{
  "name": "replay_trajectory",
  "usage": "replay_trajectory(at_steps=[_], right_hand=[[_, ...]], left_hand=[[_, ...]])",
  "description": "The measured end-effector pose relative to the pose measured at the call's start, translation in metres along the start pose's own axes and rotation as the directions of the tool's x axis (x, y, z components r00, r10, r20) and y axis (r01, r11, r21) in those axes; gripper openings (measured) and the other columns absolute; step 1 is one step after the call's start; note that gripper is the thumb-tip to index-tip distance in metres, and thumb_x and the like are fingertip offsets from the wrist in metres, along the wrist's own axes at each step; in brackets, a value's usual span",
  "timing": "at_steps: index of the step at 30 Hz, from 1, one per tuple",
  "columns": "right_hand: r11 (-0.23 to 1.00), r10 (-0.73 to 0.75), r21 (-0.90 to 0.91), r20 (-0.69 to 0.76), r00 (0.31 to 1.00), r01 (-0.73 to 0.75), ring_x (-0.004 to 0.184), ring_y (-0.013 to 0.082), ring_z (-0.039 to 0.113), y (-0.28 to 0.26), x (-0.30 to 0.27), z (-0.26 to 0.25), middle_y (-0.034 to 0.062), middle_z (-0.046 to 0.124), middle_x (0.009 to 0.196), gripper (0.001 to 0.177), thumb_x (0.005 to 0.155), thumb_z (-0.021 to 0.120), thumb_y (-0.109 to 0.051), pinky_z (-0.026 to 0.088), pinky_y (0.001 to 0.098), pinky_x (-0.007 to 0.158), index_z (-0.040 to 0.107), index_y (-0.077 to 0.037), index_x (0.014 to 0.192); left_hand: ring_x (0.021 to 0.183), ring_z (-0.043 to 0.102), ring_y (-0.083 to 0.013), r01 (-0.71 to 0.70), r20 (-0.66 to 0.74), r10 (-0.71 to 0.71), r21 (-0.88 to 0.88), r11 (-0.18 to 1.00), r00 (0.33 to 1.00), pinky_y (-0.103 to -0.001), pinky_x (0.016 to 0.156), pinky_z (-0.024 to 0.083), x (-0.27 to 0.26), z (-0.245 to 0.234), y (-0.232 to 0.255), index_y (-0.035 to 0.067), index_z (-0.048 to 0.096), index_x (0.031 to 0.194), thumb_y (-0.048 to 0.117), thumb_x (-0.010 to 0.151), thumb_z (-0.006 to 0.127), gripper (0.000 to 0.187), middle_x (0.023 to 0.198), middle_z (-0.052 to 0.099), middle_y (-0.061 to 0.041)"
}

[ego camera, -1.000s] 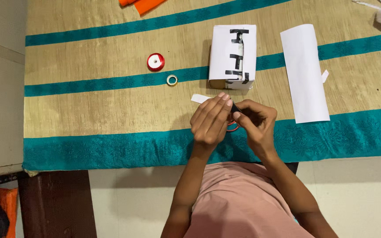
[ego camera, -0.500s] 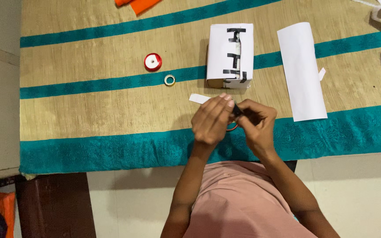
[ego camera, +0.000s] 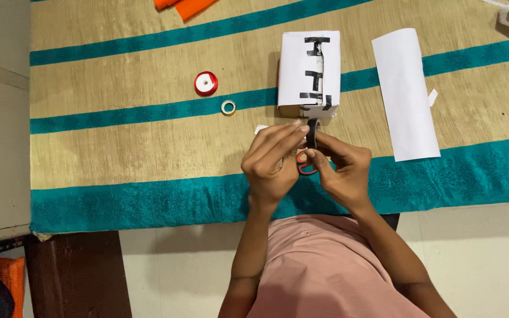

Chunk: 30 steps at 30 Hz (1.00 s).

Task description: The person assembles a small paper box by folding white paper around a cardboard core and securing it with black tape. They cut paper and tape with scissors, then apply tape to the edges and corners to hold the structure together.

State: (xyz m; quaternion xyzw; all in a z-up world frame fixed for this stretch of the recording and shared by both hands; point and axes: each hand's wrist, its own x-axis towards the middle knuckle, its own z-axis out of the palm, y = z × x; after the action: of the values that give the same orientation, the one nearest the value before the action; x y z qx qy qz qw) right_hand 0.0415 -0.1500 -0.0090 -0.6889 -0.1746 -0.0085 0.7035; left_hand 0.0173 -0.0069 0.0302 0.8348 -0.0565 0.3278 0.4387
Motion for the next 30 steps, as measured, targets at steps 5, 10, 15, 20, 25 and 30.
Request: replay_trajectory(at_steps=[5,10,15,20,25,30], right_hand=[[0.956,-0.136,-0.266,-0.024,0.990,0.125,0.091,0.0154,0.077,-0.011,0.003,0.001,0.0157,0.077,0.104,0.030,0.093,0.076,0.004,0.061,0.0250,0.077,0.071,0.003,0.122],[0.900,-0.236,-0.381,-0.015,0.972,0.212,0.078,0.0181,0.072,-0.017,0.004,0.001,0.0162,0.072,0.090,0.030,0.089,0.076,0.007,0.055,0.0279,0.069,0.070,0.003,0.117],[0.831,-0.324,-0.459,0.058,0.944,0.314,0.068,0.0245,0.064,-0.015,0.005,-0.001,0.0152,0.066,0.082,0.035,0.084,0.073,0.013,0.050,0.0338,0.062,0.070,0.004,0.118],[0.783,-0.343,-0.503,0.140,0.929,0.365,0.066,0.0266,0.059,-0.013,0.006,-0.006,0.0145,0.061,0.078,0.042,0.081,0.068,0.017,0.048,0.0379,0.061,0.069,0.003,0.120],[0.792,-0.340,-0.483,0.162,0.926,0.375,0.070,0.0279,0.061,-0.008,0.006,-0.006,0.0154,0.064,0.084,0.047,0.078,0.065,0.018,0.049,0.0380,0.064,0.066,0.005,0.123],[0.851,-0.260,-0.436,0.132,0.956,0.292,0.068,0.0266,0.061,-0.005,0.005,-0.001,0.0148,0.063,0.081,0.043,0.078,0.066,0.016,0.050,0.0371,0.063,0.067,0.003,0.119]], left_hand=[[0.103,0.071,-0.0236,-0.194,0.028,0.192,0.145,0.970,0.981,-0.036,0.086,0.060,0.001,-0.006,-0.006,0.005,0.077,0.112,-0.007,0.080,0.075,0.035,0.107,0.075,-0.007],[0.103,0.070,-0.0281,-0.291,0.096,0.278,0.160,0.943,0.956,-0.040,0.086,0.060,0.001,-0.014,-0.011,0.002,0.076,0.105,-0.005,0.072,0.072,0.034,0.103,0.072,-0.009],[0.104,0.069,-0.0262,-0.167,0.070,0.161,0.086,0.982,0.984,-0.039,0.083,0.060,0.006,-0.007,-0.013,0.004,0.071,0.098,-0.006,0.082,0.073,0.018,0.100,0.070,-0.006],[0.098,0.066,-0.0265,-0.203,0.088,0.188,0.207,0.957,0.978,-0.044,0.090,0.051,0.008,-0.008,-0.013,0.005,0.069,0.091,-0.006,0.075,0.069,0.019,0.093,0.067,-0.006],[0.099,0.066,-0.0266,-0.159,0.102,0.134,0.301,0.940,0.986,-0.044,0.097,0.042,0.005,0.003,-0.015,0.005,0.065,0.091,-0.008,0.075,0.064,0.021,0.091,0.066,-0.006],[0.099,0.064,-0.0285,-0.115,0.053,0.104,0.285,0.952,0.993,-0.047,0.099,0.043,-0.003,0.012,-0.017,0.002,0.063,0.096,-0.010,0.079,0.062,0.021,0.094,0.063,-0.010]])
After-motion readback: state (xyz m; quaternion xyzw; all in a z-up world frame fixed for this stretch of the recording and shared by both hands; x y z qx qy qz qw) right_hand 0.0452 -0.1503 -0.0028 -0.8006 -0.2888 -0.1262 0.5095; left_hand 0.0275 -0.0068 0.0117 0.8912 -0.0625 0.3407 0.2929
